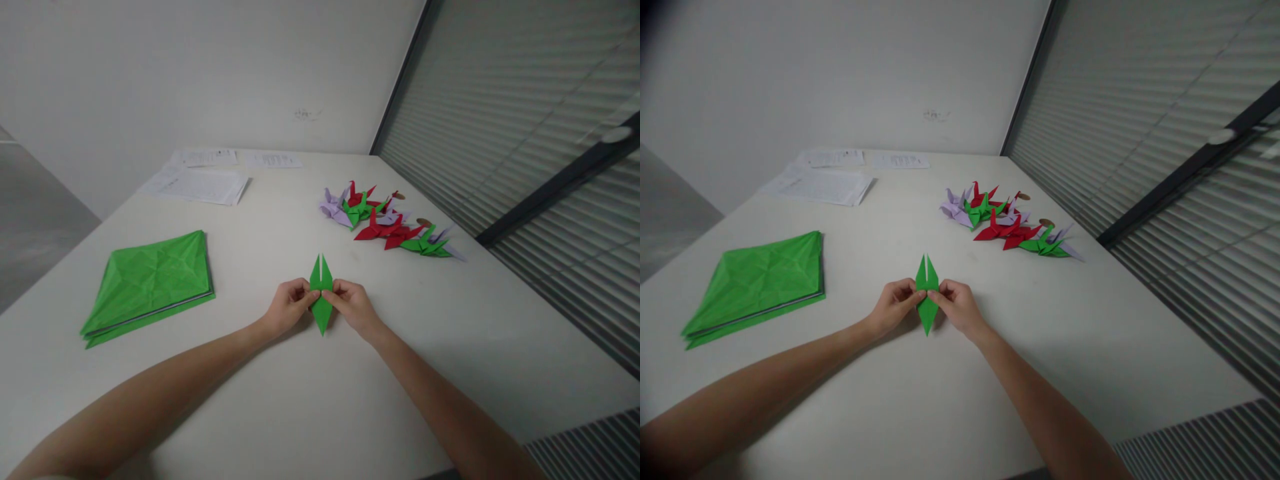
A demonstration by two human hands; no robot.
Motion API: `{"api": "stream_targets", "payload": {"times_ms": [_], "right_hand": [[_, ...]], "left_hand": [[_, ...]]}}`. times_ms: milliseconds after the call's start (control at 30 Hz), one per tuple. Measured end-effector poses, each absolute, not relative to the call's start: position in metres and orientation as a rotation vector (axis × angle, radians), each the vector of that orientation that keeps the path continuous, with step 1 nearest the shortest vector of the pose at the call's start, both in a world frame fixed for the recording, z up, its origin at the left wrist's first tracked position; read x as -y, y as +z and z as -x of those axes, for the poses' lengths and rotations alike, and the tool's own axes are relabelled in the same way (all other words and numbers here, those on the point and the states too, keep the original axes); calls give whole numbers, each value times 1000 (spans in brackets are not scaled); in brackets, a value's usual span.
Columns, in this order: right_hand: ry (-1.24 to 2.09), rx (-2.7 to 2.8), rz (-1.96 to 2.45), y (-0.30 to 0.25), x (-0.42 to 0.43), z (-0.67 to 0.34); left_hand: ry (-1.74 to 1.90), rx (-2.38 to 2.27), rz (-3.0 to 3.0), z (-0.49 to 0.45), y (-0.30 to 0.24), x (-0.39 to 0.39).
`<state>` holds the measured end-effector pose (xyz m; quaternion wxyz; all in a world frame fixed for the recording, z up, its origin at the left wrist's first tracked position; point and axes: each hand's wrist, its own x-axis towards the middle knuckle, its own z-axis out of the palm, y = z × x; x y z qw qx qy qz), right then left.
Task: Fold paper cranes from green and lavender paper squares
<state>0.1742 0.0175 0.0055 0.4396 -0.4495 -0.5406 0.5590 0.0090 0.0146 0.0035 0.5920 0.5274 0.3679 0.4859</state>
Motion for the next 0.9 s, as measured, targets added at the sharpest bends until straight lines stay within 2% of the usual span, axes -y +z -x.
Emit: {"api": "stream_targets", "payload": {"times_ms": [500,900], "right_hand": [[1464,1270,1077,9,-17,-173],[1357,1220,1106,8,-17,-173]], "left_hand": [[1126,-819,-1152,-6,2,-17],[1017,-767,-1075,-7,8,-18]]}}
